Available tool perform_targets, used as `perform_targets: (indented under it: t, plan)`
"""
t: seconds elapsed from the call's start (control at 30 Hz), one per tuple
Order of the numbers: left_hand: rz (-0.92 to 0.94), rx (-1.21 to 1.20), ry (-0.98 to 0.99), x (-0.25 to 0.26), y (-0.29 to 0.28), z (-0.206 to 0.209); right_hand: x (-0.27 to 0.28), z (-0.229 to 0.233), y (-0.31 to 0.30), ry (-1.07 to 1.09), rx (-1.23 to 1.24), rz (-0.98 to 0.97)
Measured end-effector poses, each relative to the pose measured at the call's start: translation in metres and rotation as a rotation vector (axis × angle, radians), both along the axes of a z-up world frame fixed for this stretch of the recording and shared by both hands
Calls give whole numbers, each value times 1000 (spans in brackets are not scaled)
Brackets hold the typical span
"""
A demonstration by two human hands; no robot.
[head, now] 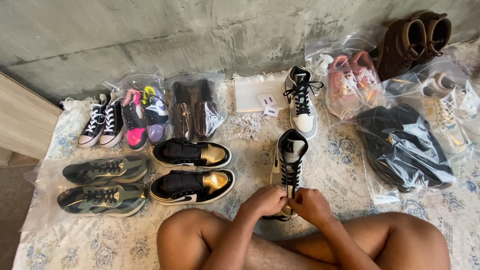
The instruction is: A person is threading laces through the eyelets of a high-top sneaker while sitting on the floor.
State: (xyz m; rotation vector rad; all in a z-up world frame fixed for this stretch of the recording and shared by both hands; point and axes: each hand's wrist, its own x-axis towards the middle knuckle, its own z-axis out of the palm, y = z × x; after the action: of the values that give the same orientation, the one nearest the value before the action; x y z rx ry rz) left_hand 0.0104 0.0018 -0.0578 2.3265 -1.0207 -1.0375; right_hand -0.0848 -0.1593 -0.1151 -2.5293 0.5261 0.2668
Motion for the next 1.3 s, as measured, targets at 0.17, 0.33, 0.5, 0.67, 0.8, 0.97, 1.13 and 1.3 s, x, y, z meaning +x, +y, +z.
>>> perform_targets:
  t: [0.17,0.33,0.5,0.67,0.8,0.97,1.13,1.3]
  plan:
    - [-74,-31,62,4,5,1,-3,18,-3,-81,298,-113]
    - [-90,-114,150,4,9,22,-7,-12,-17,-306,606,-39]
    - [-4,-476,-8,14,12,8,-11,19,-16,-415,647,-44]
    - [168,-800,-144,14,9,51,-22,90,-13,-594,625,-62]
    - [176,-952,-95,8,6,69,-29,116,-18,-720,604,-26]
    - [224,-1056,116,2,16,103,-40,151,-17,-824,623,-44]
    - [64,-1404,370,2,32,146,-50,198,-19,-939,858,218]
    - [-32,-1431,628,-4,39,143,-56,198,-24,-1026,1102,315]
